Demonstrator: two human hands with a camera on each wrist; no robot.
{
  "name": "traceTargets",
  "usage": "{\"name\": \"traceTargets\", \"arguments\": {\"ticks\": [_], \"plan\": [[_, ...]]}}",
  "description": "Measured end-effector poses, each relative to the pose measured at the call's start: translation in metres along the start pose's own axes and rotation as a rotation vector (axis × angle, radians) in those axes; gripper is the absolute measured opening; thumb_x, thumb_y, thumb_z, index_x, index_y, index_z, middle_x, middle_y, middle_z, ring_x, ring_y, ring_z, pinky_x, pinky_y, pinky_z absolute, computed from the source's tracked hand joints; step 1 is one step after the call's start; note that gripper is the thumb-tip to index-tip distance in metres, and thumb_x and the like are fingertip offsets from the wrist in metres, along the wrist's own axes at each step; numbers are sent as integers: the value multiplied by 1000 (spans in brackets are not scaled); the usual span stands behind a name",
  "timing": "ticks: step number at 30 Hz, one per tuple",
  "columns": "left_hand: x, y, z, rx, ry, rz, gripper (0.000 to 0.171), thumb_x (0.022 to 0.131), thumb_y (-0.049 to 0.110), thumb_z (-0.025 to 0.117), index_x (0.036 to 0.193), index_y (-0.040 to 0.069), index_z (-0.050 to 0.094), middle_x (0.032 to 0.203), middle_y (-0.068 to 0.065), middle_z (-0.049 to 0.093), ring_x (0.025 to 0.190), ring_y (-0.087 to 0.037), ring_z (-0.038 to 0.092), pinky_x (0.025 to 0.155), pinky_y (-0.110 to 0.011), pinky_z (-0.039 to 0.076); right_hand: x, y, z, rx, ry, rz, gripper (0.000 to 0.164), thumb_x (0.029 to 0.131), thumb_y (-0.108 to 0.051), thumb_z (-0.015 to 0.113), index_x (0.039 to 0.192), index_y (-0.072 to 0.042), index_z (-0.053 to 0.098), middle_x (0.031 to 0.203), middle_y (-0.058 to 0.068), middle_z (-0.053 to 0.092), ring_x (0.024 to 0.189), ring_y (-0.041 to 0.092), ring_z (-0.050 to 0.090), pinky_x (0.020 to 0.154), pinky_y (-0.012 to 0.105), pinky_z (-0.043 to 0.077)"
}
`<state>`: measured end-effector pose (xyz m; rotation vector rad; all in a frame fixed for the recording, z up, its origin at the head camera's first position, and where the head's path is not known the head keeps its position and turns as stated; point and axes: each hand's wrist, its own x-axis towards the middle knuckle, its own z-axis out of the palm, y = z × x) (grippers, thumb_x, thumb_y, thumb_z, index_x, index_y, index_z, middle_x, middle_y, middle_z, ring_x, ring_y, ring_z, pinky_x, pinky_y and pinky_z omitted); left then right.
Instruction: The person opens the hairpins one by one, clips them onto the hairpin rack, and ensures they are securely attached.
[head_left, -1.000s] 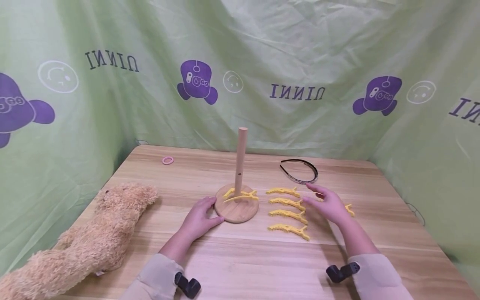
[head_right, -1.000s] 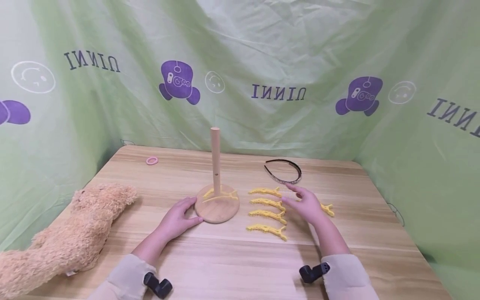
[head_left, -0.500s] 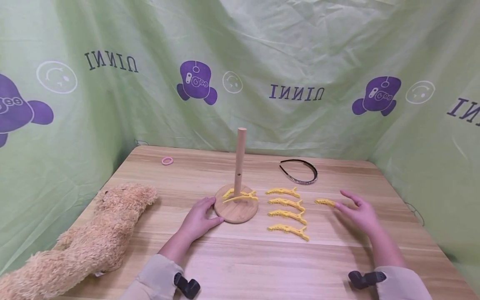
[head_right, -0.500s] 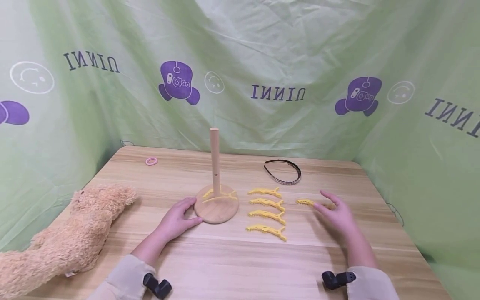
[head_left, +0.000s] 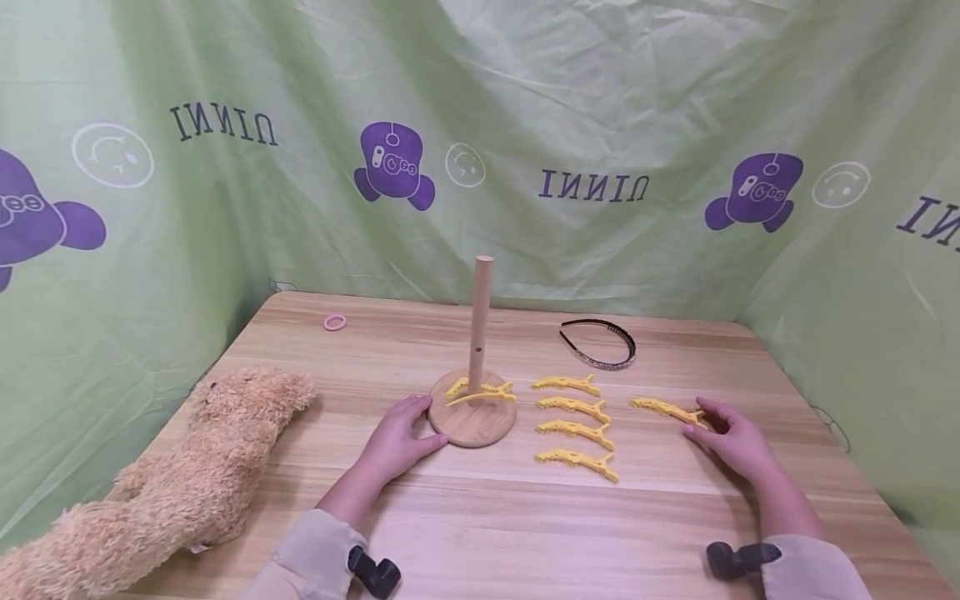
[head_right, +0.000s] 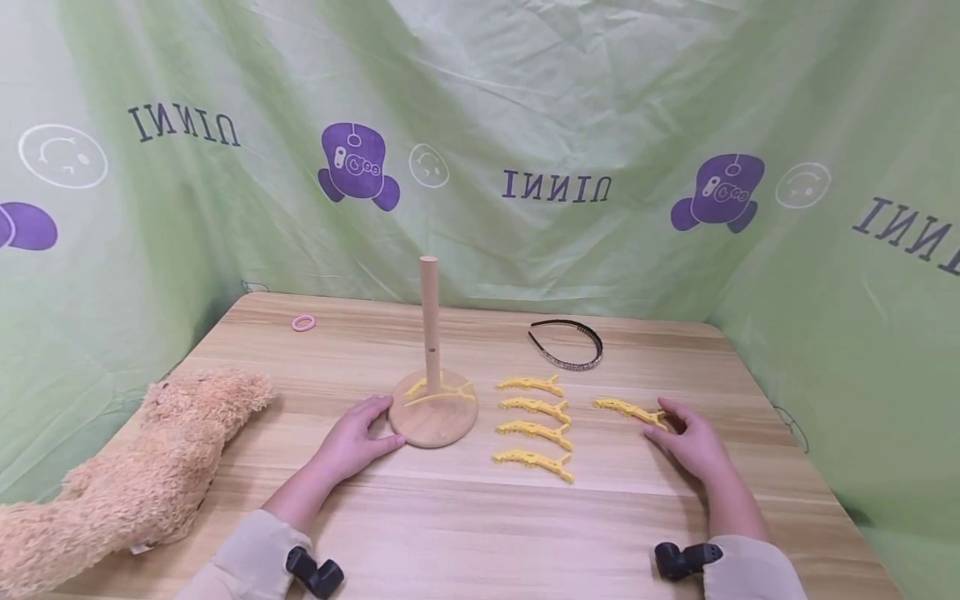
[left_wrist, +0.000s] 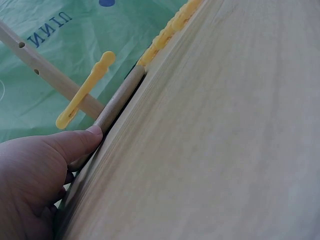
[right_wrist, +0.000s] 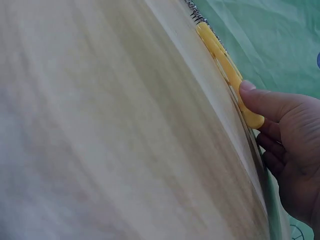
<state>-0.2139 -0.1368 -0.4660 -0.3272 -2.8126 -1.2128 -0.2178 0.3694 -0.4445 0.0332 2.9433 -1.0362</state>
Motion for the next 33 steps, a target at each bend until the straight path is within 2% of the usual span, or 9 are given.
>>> {"name": "traceTargets", "arguments": {"ticks": [4, 13, 18, 24, 26, 28, 30, 33], "plan": [[0, 0, 0, -2, -1, -1, 70, 81, 24, 79, 136, -8, 51, 142, -27, 50, 139, -44, 39, 118, -55, 29, 1, 3, 0, -52, 10, -16, 74, 93, -38, 65, 143, 9, 39, 142, 39, 39, 132, 58, 32, 106, 70, 29], [0, 0, 0, -1, -2, -3, 70, 81, 24, 78, 136, -8, 51, 142, -27, 50, 139, -44, 40, 118, -56, 29, 1, 8, 5, -100, 63, -34, 66, 94, -36, 64, 136, 11, 46, 136, 40, 45, 125, 57, 40, 103, 68, 34], [0, -1, 0, 0, 1, -4, 69, 81, 25, 78, 136, -7, 51, 142, -27, 51, 138, -43, 40, 118, -55, 30, 0, 8, 6, -77, 86, -30, 62, 95, -35, 64, 134, 11, 49, 132, 39, 49, 122, 54, 45, 100, 65, 38], [0, -2, 1, -1, -1, -13, 70, 81, 25, 79, 137, -7, 51, 143, -26, 50, 139, -43, 40, 118, -55, 29, 0, -2, 6, -13, 72, 23, 67, 95, -43, 60, 135, 10, 48, 130, 36, 54, 120, 49, 51, 97, 60, 44], [0, -2, 1, -1, -5, -17, 70, 81, 26, 78, 137, -6, 51, 143, -26, 50, 139, -43, 39, 118, -55, 29, 1, -8, 6, 3, 72, 25, 66, 95, -43, 61, 135, 8, 49, 130, 34, 55, 120, 47, 54, 97, 48, 49], [0, -2, 1, 1, -8, -20, 70, 81, 27, 78, 137, -6, 51, 144, -26, 49, 139, -43, 39, 118, -55, 29, 2, -17, 7, 26, 70, 15, 63, 94, -40, 63, 134, 7, 50, 130, 33, 56, 120, 45, 55, 92, 30, 53], [0, -2, 1, 1, -11, -23, 70, 82, 27, 78, 137, -6, 51, 144, -26, 49, 139, -43, 39, 118, -56, 29, 4, -26, 7, 52, 69, -8, 59, 94, -36, 65, 132, 7, 50, 130, 33, 57, 119, 44, 57, 83, 14, 50], [0, -2, 1, -3, -10, -25, 70, 82, 26, 78, 137, -6, 51, 144, -26, 49, 139, -43, 39, 118, -55, 29, 5, -41, 9, 98, 57, -37, 58, 93, -30, 67, 133, 7, 49, 130, 33, 56, 119, 44, 57, 77, 3, 45]]}}
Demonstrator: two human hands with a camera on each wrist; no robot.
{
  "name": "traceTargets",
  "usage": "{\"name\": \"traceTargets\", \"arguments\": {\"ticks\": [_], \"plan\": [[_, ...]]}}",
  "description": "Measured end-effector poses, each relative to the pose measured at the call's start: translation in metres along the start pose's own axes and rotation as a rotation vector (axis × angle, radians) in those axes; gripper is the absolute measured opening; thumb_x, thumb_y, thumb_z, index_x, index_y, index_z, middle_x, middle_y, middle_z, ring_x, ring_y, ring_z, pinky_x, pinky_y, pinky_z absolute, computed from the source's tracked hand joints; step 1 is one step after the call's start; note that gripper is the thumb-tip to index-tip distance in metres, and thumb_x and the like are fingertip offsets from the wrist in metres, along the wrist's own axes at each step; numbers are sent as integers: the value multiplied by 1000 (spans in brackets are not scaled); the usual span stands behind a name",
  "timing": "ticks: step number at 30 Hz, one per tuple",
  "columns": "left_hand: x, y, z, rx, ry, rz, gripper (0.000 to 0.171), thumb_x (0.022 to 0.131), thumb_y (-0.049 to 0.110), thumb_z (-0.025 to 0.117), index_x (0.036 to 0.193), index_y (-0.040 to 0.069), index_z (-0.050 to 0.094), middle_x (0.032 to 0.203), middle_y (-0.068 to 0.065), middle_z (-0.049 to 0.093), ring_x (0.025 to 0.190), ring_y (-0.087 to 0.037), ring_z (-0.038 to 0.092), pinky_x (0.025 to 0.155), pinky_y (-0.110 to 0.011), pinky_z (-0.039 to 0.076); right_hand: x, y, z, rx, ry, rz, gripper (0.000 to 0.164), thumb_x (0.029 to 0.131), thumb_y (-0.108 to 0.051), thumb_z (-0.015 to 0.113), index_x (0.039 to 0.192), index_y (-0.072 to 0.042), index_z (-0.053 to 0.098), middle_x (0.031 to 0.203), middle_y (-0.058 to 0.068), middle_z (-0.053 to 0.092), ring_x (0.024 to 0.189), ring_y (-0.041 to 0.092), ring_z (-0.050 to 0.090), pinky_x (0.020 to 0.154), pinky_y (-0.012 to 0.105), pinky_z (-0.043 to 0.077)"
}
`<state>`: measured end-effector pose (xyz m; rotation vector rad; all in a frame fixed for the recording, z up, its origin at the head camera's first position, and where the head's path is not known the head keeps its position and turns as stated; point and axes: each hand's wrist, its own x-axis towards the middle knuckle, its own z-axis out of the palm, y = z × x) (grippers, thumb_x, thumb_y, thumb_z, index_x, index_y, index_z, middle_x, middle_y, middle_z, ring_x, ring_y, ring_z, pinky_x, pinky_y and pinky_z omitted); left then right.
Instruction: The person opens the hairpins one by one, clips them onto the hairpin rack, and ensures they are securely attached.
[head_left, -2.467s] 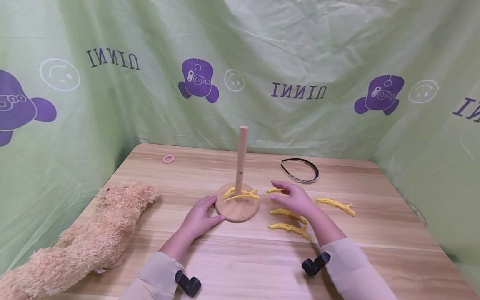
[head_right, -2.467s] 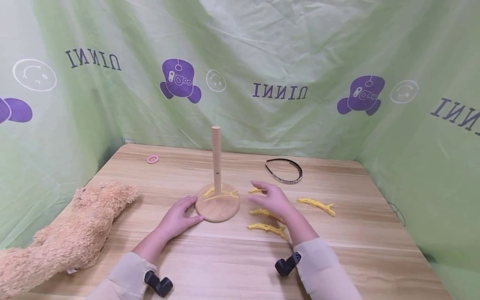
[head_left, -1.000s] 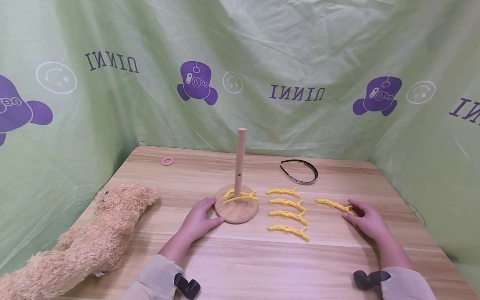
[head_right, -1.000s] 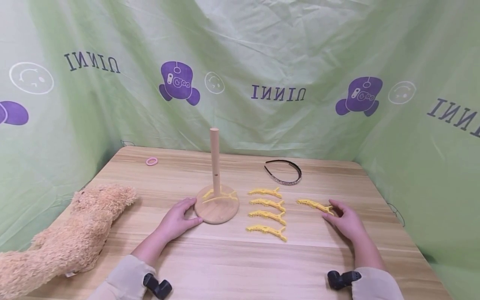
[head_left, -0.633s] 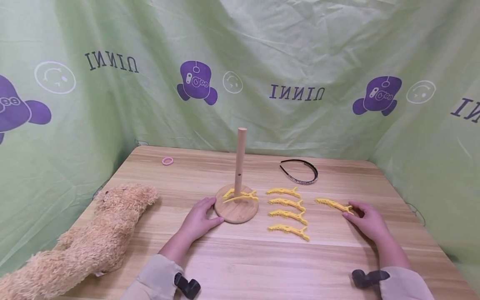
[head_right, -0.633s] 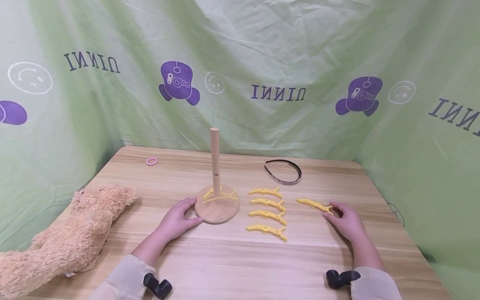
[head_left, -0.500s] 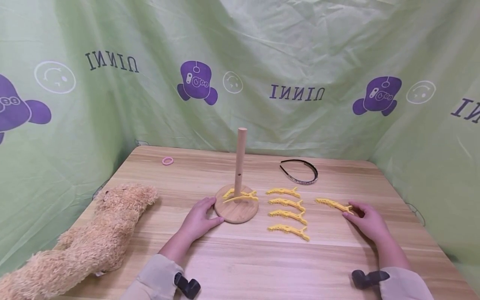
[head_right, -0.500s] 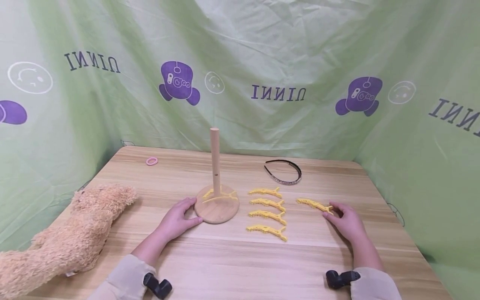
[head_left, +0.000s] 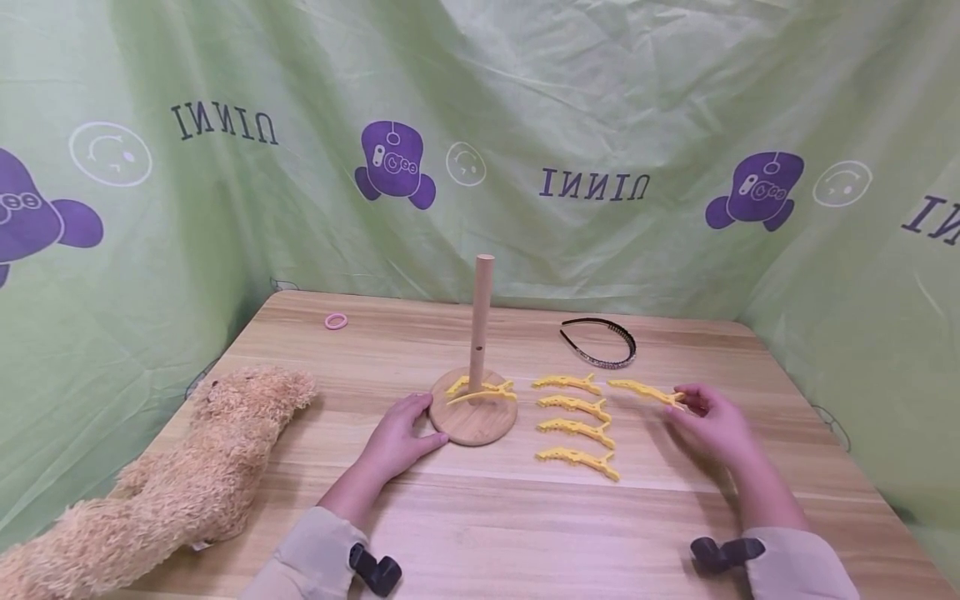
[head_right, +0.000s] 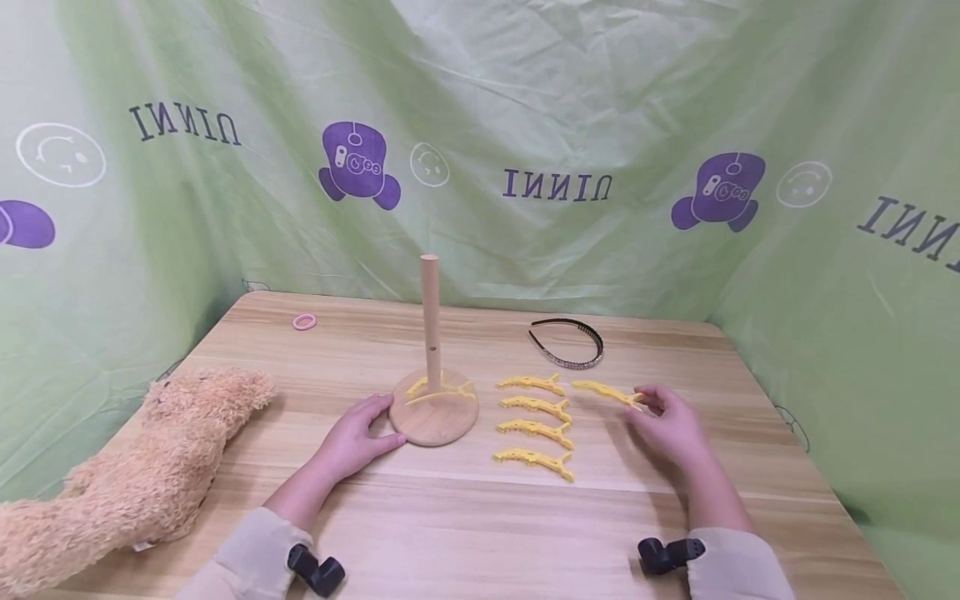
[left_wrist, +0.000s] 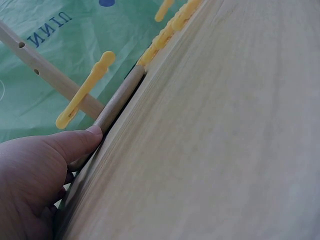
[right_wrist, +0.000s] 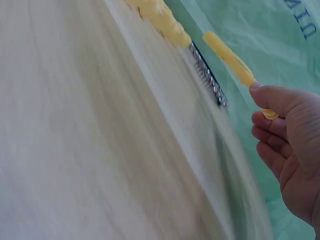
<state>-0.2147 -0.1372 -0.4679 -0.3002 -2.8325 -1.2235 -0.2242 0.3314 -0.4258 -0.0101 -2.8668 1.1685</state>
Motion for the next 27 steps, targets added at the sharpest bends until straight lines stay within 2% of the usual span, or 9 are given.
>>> {"name": "traceTargets", "arguments": {"ticks": [3, 6, 9, 11, 16, 27], "plan": [[0, 0, 0, -2, 1, 0, 69, 82, 26, 78, 137, -6, 51, 144, -26, 49, 140, -43, 39, 119, -55, 29, 3, -15, 4, 22, -11, -12, 59, 93, -31, 67, 136, 5, 48, 133, 32, 56, 122, 44, 56, 82, 6, 49], [1, 0, 0, 2, 5, 5, 69, 82, 25, 78, 137, -6, 51, 143, -26, 50, 139, -42, 40, 118, -55, 29, 6, -28, 9, 20, -26, -23, 59, 94, -32, 65, 138, 4, 48, 135, 30, 55, 124, 44, 55, 93, 26, 56], [1, 1, 0, 1, 8, 10, 69, 81, 25, 78, 137, -6, 52, 143, -26, 50, 139, -42, 40, 118, -55, 30, 9, -42, 16, 4, -46, -41, 59, 95, -33, 64, 139, 2, 48, 135, 29, 55, 125, 46, 54, 102, 48, 51], [1, 0, 0, 1, 9, 13, 69, 81, 24, 78, 136, -6, 52, 143, -26, 50, 138, -42, 41, 118, -55, 30, 11, -52, 23, -5, -47, -68, 58, 94, -34, 64, 139, 2, 50, 134, 28, 57, 124, 47, 54, 103, 54, 48], [0, 0, 0, 4, 11, 17, 69, 81, 25, 78, 136, -7, 52, 143, -26, 50, 138, -42, 41, 118, -55, 30, 15, -79, 42, -49, -51, -144, 53, 93, -34, 66, 134, -2, 57, 127, 23, 64, 120, 45, 58, 101, 57, 48], [0, 1, 0, 4, 2, 6, 71, 82, 27, 78, 137, -6, 51, 144, -26, 49, 139, -43, 39, 118, -55, 30, 31, -133, 85, -74, -91, -264, 37, 91, -27, 70, 121, -6, 68, 117, 15, 72, 111, 37, 66, 94, 51, 55]]}}
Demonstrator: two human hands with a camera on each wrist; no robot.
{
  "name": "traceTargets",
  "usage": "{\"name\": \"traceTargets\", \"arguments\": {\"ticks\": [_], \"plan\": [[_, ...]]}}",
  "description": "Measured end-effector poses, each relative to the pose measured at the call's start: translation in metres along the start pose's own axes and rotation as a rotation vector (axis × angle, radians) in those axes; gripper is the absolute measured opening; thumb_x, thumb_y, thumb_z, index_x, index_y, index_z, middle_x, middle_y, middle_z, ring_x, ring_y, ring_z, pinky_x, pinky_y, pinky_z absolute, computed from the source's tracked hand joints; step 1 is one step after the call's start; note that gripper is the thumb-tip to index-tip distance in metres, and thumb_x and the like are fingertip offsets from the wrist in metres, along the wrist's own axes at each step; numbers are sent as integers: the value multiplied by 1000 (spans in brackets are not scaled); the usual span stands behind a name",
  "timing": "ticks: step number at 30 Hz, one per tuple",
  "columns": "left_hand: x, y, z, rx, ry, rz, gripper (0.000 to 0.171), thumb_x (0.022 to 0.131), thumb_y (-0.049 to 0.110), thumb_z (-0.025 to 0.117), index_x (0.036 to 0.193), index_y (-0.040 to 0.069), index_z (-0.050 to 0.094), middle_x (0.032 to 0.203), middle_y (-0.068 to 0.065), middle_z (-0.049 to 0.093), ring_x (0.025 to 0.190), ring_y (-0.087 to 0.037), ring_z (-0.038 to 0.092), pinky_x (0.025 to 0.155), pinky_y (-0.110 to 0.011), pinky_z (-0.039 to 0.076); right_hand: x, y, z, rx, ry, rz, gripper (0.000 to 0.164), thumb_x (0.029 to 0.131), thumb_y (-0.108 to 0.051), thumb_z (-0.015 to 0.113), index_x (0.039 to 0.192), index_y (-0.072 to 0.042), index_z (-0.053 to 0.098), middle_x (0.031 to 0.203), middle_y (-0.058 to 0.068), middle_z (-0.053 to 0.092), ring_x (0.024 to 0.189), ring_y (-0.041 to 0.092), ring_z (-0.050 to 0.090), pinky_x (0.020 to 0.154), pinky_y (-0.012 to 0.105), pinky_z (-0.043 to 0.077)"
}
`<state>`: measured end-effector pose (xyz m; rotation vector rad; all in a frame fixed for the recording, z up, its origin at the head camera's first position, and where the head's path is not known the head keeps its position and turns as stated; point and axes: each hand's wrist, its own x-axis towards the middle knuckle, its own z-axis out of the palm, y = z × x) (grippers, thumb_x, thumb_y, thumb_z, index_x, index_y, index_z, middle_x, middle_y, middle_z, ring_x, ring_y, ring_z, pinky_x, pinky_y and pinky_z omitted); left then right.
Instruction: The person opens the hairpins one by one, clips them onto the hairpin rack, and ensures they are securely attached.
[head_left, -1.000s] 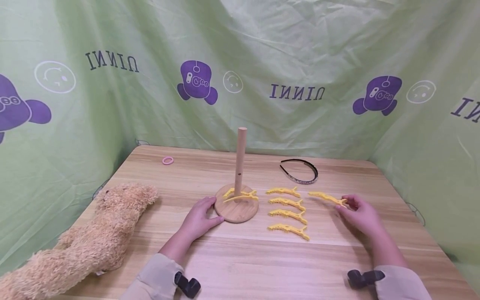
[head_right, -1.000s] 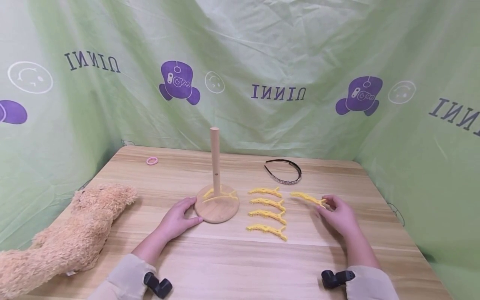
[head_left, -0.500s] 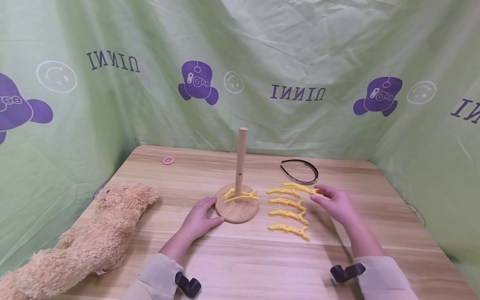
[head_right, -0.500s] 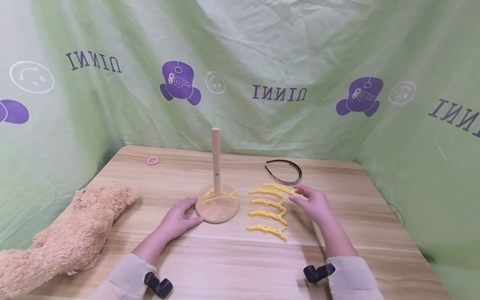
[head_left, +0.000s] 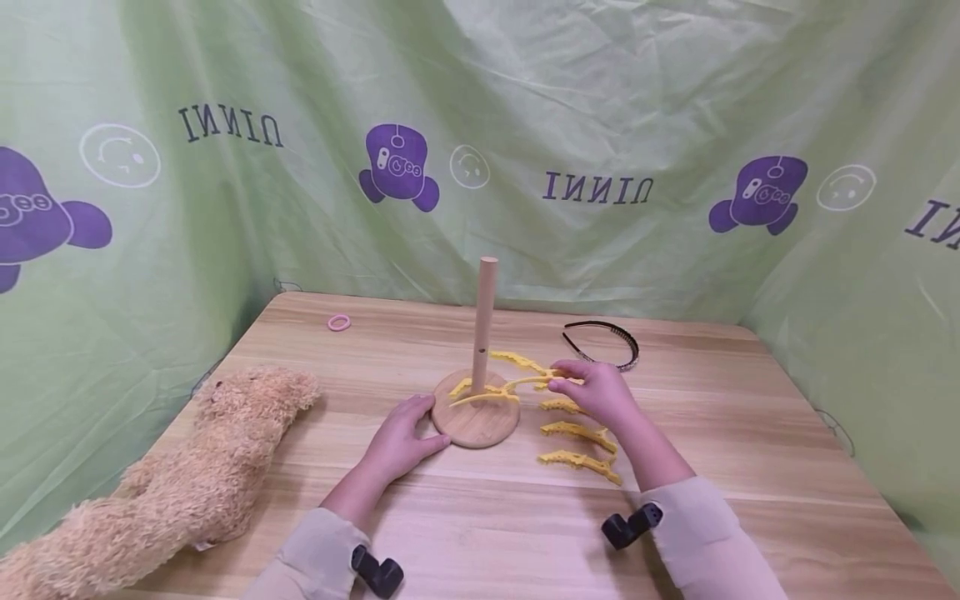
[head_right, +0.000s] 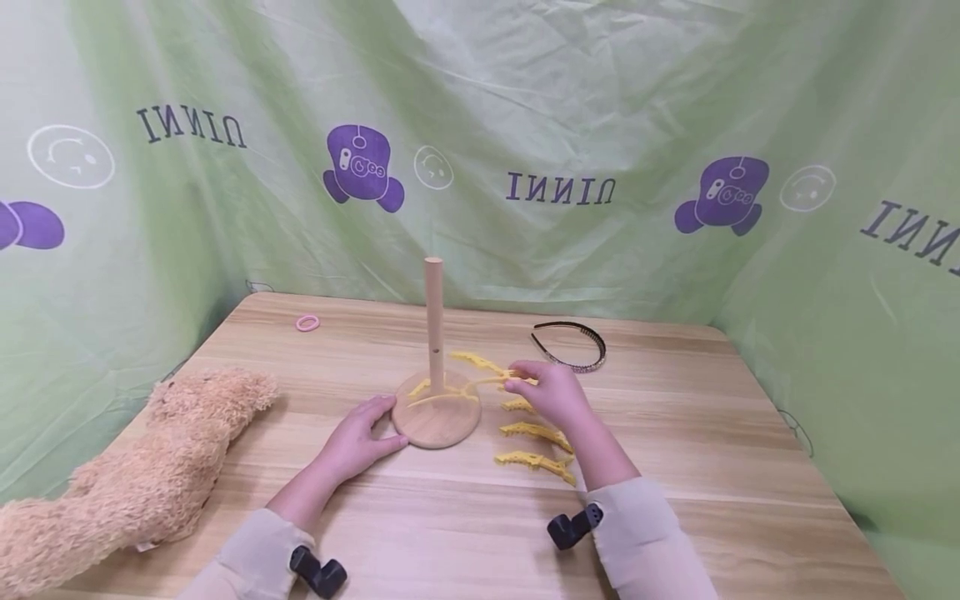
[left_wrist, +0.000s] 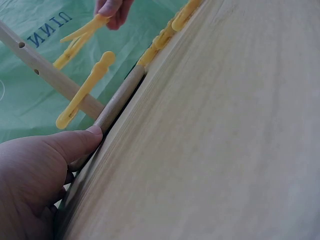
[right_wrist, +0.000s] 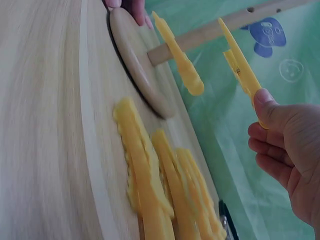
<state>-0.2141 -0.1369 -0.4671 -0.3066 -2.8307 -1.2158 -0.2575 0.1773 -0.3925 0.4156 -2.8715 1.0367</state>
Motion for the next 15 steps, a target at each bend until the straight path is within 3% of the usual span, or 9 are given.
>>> {"name": "traceTargets", "arguments": {"ticks": [8, 15], "plan": [[0, 0, 0, 7, 7, 6, 70, 81, 26, 79, 136, -6, 52, 143, -26, 50, 138, -43, 41, 118, -56, 30, 20, -19, 22, 18, -49, -66, 37, 90, -28, 70, 120, -6, 69, 119, 16, 71, 112, 35, 66, 96, 48, 55], [-1, 1, 0, 2, 4, 1, 70, 81, 26, 79, 137, -6, 51, 144, -26, 49, 139, -43, 40, 118, -55, 29, 29, -30, 33, 45, -94, -75, 37, 90, -29, 70, 120, -7, 70, 118, 15, 71, 114, 32, 66, 97, 46, 54]]}}
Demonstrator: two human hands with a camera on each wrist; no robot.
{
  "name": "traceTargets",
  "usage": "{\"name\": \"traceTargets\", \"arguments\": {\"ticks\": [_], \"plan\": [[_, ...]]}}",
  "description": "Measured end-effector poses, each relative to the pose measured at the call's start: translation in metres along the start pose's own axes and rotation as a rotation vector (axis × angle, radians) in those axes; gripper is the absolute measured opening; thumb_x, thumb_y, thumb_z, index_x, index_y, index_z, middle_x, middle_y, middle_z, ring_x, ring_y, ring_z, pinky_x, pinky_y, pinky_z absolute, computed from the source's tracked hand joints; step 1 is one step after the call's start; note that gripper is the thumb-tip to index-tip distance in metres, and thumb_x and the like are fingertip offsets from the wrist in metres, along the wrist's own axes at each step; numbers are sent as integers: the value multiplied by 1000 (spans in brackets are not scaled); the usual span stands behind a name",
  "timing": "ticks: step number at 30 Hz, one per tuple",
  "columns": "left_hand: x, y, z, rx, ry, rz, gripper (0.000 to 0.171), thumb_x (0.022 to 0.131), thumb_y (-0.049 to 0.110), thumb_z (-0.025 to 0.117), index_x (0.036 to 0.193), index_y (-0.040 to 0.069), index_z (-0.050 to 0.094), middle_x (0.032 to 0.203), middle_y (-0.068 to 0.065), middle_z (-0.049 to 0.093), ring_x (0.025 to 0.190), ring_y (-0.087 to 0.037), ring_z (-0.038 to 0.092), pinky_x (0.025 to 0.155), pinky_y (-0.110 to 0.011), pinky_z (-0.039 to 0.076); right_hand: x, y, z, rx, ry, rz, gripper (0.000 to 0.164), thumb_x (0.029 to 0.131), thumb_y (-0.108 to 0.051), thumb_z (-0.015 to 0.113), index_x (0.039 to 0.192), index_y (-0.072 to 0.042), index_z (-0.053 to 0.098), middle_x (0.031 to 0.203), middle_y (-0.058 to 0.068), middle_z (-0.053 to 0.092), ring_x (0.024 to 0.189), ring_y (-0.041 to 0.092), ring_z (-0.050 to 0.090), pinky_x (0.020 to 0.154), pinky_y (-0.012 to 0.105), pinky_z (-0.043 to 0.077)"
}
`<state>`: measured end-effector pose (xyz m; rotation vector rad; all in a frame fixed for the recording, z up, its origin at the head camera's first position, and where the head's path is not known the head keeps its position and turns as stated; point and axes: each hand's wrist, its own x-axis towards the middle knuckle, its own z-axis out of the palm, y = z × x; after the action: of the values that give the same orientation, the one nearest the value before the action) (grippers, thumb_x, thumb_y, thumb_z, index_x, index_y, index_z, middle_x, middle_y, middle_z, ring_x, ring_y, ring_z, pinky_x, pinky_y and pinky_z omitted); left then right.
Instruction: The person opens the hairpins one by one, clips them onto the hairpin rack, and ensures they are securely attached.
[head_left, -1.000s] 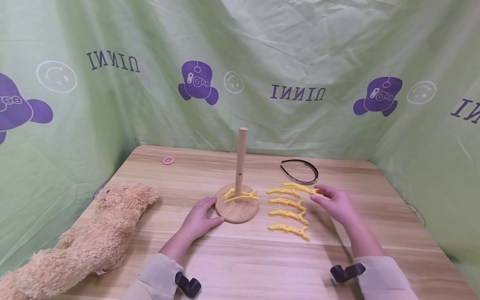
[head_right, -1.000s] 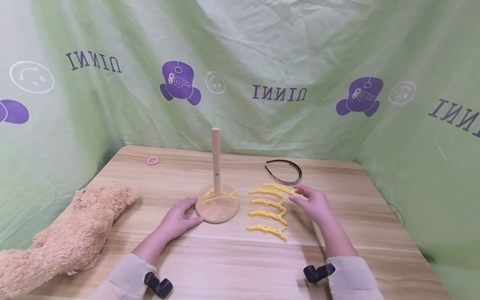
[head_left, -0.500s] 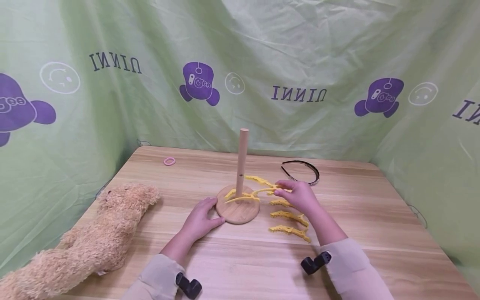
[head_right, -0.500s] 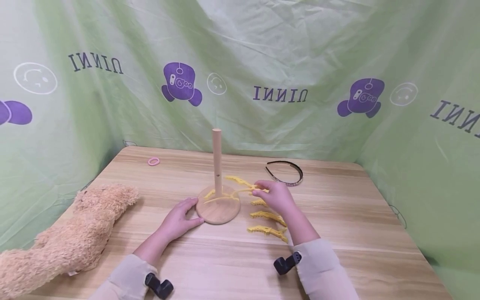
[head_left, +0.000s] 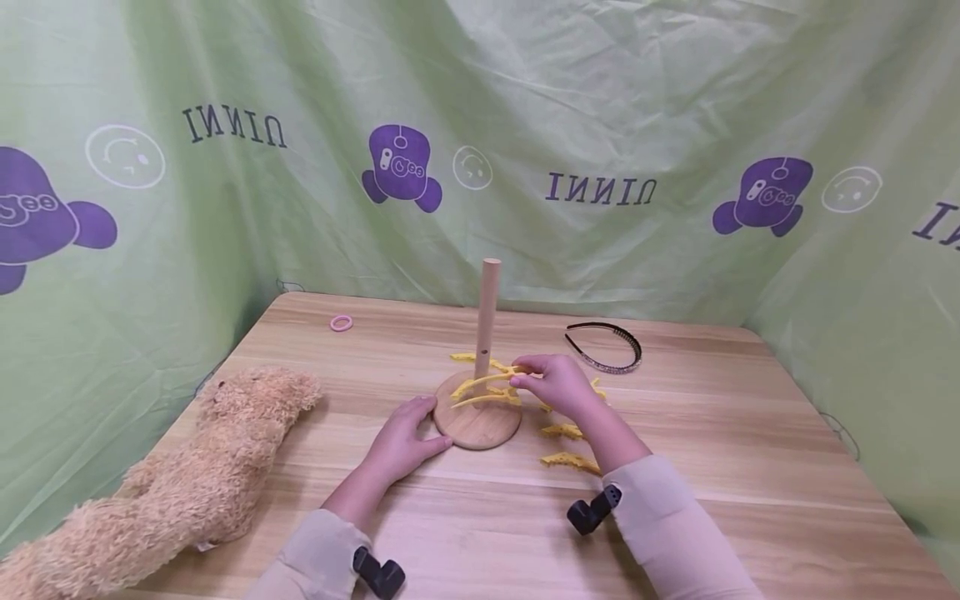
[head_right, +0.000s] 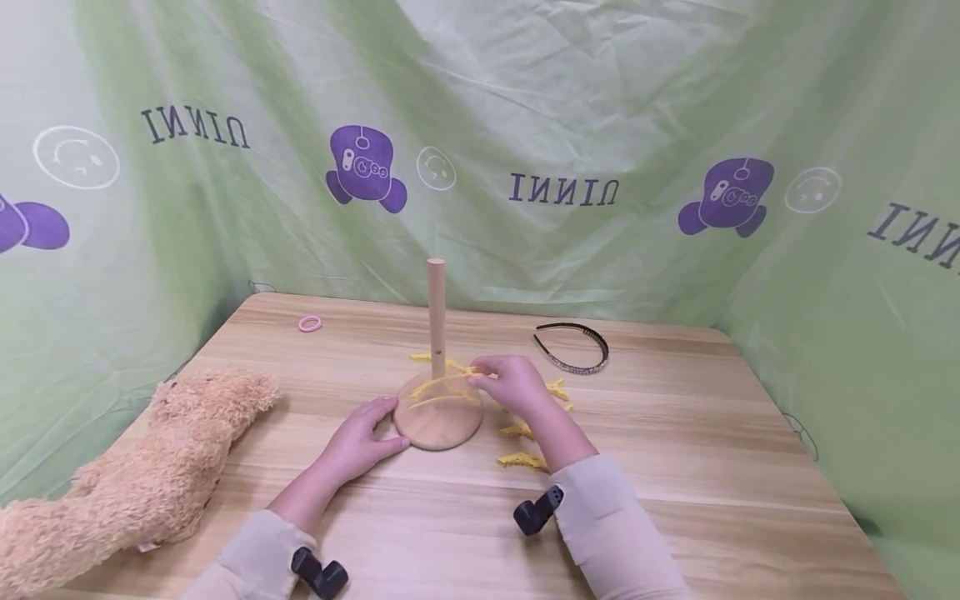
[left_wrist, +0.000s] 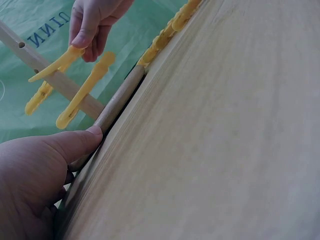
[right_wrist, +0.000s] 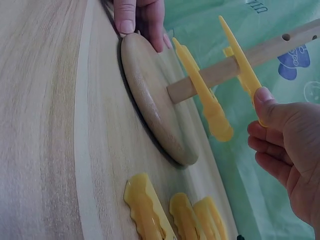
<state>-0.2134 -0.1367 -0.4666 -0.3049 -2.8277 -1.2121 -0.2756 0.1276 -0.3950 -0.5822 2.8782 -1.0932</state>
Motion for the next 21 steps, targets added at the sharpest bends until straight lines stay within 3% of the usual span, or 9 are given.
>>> {"name": "traceTargets", "arguments": {"ticks": [21], "plan": [[0, -3, 1, 0, 0, 6, 70, 81, 26, 79, 137, -6, 52, 143, -26, 50, 139, -43, 40, 118, -55, 30, 3, -7, 7, -41, -44, -40, 35, 91, -27, 69, 118, -4, 70, 115, 15, 72, 114, 31, 66, 96, 45, 54]]}}
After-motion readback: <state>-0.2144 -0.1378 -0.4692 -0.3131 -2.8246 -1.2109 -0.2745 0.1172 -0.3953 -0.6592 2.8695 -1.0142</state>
